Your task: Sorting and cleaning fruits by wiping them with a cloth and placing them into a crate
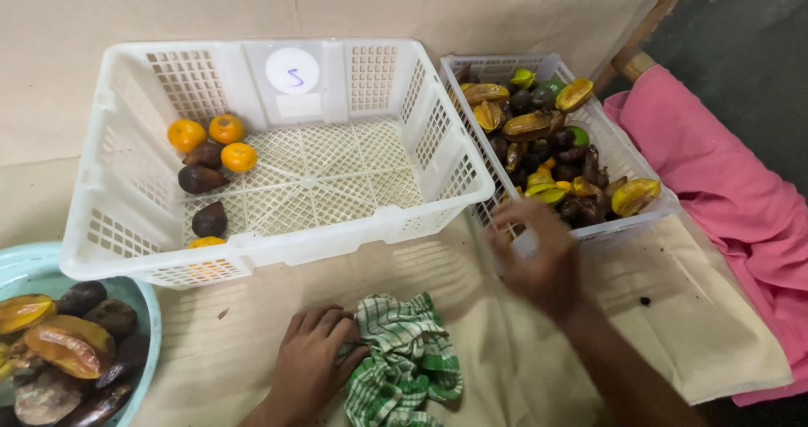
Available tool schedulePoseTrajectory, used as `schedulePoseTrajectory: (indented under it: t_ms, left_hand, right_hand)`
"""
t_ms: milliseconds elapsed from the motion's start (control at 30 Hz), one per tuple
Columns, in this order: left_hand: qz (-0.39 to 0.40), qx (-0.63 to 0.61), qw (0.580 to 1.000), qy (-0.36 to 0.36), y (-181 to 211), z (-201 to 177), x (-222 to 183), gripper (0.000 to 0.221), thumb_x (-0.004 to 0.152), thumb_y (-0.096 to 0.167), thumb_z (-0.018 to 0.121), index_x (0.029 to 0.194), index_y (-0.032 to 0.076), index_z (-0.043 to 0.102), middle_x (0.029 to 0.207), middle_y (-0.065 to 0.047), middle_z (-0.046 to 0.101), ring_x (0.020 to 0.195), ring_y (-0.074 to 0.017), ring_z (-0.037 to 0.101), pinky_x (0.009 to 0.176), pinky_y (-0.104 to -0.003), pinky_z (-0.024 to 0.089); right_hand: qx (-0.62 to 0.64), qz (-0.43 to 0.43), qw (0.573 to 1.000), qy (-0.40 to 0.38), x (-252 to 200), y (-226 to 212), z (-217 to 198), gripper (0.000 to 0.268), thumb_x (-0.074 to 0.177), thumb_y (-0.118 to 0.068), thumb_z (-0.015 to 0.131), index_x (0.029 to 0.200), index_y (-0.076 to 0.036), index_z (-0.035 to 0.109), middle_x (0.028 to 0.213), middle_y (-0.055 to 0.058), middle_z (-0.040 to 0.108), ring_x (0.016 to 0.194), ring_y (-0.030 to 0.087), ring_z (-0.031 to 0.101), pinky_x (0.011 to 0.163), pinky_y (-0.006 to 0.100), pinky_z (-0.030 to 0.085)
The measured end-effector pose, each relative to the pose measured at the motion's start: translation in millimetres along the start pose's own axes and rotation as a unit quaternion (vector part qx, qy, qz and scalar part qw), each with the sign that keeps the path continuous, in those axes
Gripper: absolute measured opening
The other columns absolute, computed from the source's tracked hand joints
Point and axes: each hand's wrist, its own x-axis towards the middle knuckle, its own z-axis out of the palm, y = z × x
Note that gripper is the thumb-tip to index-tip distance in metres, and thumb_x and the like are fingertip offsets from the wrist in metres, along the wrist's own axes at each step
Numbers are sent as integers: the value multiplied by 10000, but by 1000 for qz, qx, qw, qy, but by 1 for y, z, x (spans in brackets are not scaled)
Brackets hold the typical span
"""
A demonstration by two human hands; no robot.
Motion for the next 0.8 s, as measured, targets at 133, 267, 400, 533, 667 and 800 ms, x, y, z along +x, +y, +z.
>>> schedulePoseTrajectory:
  t_ms: [133,267,400,533,667,800]
  left_hand:
    - [-10,-4,1000,-7,3,-7,6,406,802,459,802,1092,207,671,1136,23,688,1097,-253,593,936,-425,433]
    - [-8,-10,1000,14,4,-12,4,446,835,491,770,1170,211,682,1158,16,691,1111,-250,589,973,-421,430]
    - [-18,-21,999,36,5,-19,9,415,888,509,725,1162,199,696,1132,3,710,1062,-244,614,945,-407,445]
    - [-15,-26,998,47,8,-27,12,350,914,483,712,1105,191,696,1086,-2,712,1014,-247,630,922,-398,455]
    - [-9,-28,997,66,7,-33,16,325,917,437,726,1106,174,695,1063,-9,713,978,-253,646,891,-391,481]
    - [-29,-44,996,72,7,-39,15,299,914,427,723,1095,190,708,1062,0,716,970,-256,651,892,-397,488]
  right_hand:
    - [-98,87,990,-52,54,104,-27,161,970,-124,728,1110,-49,702,1090,121,684,979,254,655,798,369,527]
    - [-223,185,921,-262,83,171,-27,776,838,-123,767,1548,-182,458,1520,129,438,1311,369,497,984,534,470]
    - [-280,107,889,-345,77,226,-9,935,725,-18,782,1570,-178,414,1524,120,456,1293,403,513,992,525,474]
    - [-317,33,888,-331,74,253,1,770,769,-82,729,1505,-143,509,1366,149,605,1206,390,576,974,513,489]
    - [-342,35,885,-314,81,243,-8,532,824,-169,689,1351,-146,618,1234,129,681,1114,373,641,872,518,531]
    - [-243,187,915,-264,91,182,-36,558,872,-227,689,1424,-178,620,1440,113,626,1263,343,581,851,513,496]
